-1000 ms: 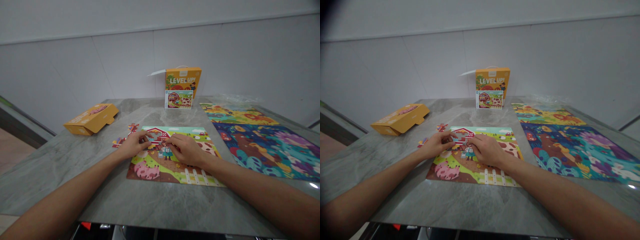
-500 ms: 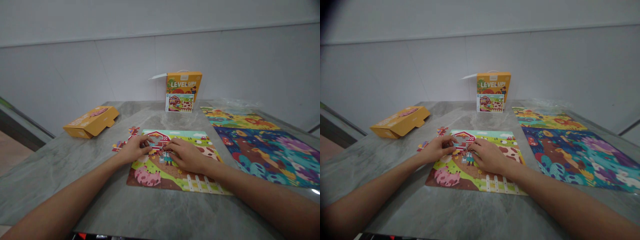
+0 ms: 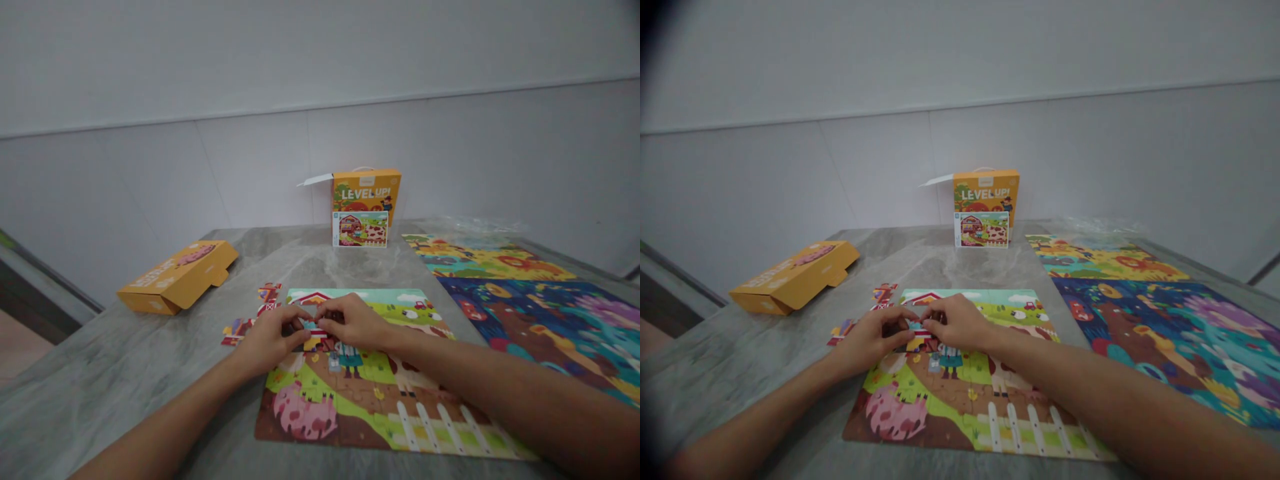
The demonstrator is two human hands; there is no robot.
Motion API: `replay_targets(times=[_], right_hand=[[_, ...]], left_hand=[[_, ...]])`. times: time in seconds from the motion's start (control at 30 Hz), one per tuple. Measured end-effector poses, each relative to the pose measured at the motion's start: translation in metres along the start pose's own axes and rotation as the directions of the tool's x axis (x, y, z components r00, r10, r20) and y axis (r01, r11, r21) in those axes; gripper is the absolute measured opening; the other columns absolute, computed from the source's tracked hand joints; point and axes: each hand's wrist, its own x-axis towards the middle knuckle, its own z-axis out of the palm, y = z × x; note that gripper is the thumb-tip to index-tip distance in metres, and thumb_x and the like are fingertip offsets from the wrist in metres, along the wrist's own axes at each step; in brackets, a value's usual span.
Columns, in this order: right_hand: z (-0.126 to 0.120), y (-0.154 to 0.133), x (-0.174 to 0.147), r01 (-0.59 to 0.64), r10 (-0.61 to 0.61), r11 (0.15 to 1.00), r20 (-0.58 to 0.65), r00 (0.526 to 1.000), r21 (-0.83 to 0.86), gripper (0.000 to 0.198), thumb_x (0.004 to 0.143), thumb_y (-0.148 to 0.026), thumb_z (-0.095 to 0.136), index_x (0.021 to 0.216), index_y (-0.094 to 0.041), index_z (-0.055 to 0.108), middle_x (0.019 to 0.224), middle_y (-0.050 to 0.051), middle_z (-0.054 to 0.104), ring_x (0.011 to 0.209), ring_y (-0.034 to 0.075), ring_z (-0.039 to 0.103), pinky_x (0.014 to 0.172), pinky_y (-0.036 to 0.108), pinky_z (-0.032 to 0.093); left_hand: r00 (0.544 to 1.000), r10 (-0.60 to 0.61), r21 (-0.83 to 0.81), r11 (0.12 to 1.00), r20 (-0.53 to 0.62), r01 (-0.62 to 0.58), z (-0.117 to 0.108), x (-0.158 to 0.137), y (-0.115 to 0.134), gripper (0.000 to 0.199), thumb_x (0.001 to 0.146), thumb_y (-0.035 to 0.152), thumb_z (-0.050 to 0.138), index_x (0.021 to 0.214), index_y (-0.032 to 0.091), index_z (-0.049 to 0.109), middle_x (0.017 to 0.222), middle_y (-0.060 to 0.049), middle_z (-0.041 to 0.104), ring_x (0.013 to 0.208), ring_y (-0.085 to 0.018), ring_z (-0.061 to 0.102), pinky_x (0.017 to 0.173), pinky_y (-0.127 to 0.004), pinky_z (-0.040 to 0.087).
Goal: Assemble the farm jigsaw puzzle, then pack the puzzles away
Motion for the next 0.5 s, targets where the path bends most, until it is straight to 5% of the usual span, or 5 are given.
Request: replay_targets(times=[0.13, 0.3, 0.5], right_hand=[[0.004, 0.007, 0.000, -0.081, 0.097, 0.983, -0.091, 0.991, 0.163, 0.020, 0.088, -0.026, 0.050, 0.086, -0.018, 0.068, 0.059, -0.002, 0.065, 0.051, 0.012, 0.057, 0.053, 0.023, 0.042], [-0.003, 0.032, 0.008, -0.162, 0.205, 0.977, -0.419, 0.885, 0.137, 0.019, 0.086, -0.025, 0.052, 0.090, -0.017, 0.069, 0.084, 0.004, 0.071, 0.074, 0.017, 0.062, 0.070, 0.030, 0.047], [-0.006, 0.041, 0.011, -0.167, 0.195, 0.980, -0.394, 0.898, 0.104, 0.021, 0.083, -0.016, 0.052, 0.096, -0.017, 0.069, 0.092, 0.005, 0.072, 0.082, 0.019, 0.064, 0.078, 0.034, 0.048]], left_hand=[[0.995, -0.001, 0.080, 0.997, -0.099, 0.008, -0.007, 0.003, -0.005, 0.027, 0.087, 0.033, 0.051, 0.104, 0.019, 0.065, 0.075, -0.001, 0.067, 0.065, -0.015, 0.057, 0.058, -0.024, 0.041], [0.963, -0.034, 0.190, 0.978, -0.268, 0.087, -0.015, 0.008, -0.013, 0.028, 0.086, 0.030, 0.049, 0.106, 0.019, 0.065, 0.091, -0.004, 0.069, 0.077, -0.018, 0.060, 0.067, -0.028, 0.044], [0.976, -0.036, 0.147, 0.987, -0.216, 0.069, -0.010, 0.008, -0.020, 0.030, 0.084, 0.022, 0.048, 0.110, 0.018, 0.062, 0.096, -0.006, 0.069, 0.083, -0.018, 0.061, 0.073, -0.030, 0.047]])
